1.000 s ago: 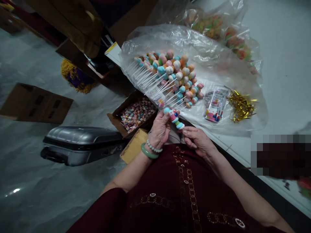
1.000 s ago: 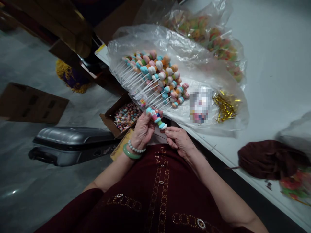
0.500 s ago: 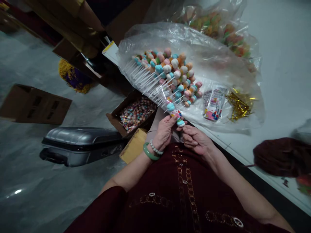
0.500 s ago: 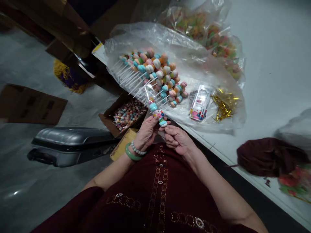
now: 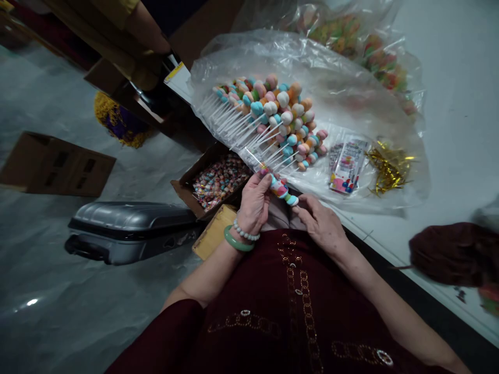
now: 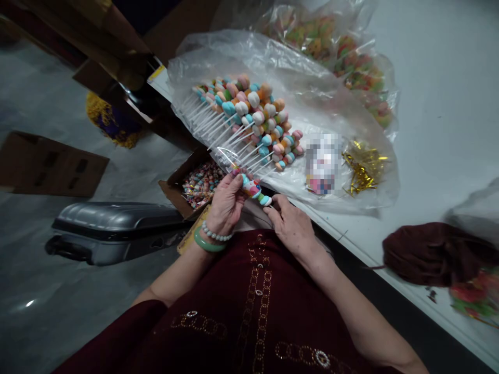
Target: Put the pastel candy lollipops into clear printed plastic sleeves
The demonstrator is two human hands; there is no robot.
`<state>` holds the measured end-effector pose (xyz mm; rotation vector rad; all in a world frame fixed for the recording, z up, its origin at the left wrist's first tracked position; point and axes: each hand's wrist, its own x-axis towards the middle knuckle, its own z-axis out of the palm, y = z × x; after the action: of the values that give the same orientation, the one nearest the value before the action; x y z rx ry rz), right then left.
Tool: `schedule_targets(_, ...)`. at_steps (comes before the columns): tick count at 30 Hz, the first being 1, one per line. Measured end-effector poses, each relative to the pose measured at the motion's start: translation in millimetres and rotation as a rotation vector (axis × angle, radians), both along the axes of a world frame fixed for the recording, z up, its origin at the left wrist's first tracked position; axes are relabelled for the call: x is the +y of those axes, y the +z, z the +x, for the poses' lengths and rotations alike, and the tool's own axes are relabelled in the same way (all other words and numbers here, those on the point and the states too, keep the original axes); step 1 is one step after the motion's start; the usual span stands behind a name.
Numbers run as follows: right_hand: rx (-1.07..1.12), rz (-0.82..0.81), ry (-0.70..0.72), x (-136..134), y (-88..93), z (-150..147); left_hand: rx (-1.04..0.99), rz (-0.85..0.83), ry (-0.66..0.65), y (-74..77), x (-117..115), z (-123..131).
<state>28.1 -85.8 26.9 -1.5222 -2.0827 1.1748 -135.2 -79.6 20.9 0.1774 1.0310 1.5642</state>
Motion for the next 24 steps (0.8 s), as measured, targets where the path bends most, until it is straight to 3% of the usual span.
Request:
schedule_targets(2, -0.049, 0.118, -0.049, -0.6, 0.1, -2.1, -0.016, -0.021, -0.001, 2.8, -1.7, 6.4)
schedule_targets(4, 0.042, 0.101, -0.088, 0.9, -2.4, -4.9, -0.054, -0.027, -0.038, 6.0, -3.8, 11.9)
schedule_targets(10, 0.393, -0.249, -0.182, 7.7, -6.6, -7.7, -0.088, -0.080, -0.121, 7.5, -6.1, 12.8)
schedule_targets(13, 0.438, -0.319, -0.176, 7.6, -3.7, -7.0, -0.083, -0.093, -0.113, 6.9, -5.5, 10.5)
schedule_targets(24, 0.191, 0.008, -0.352, 9.3, -11.2, -14.9, 0.016, -0.031, -0.154, 2.7, -15.6, 37.8)
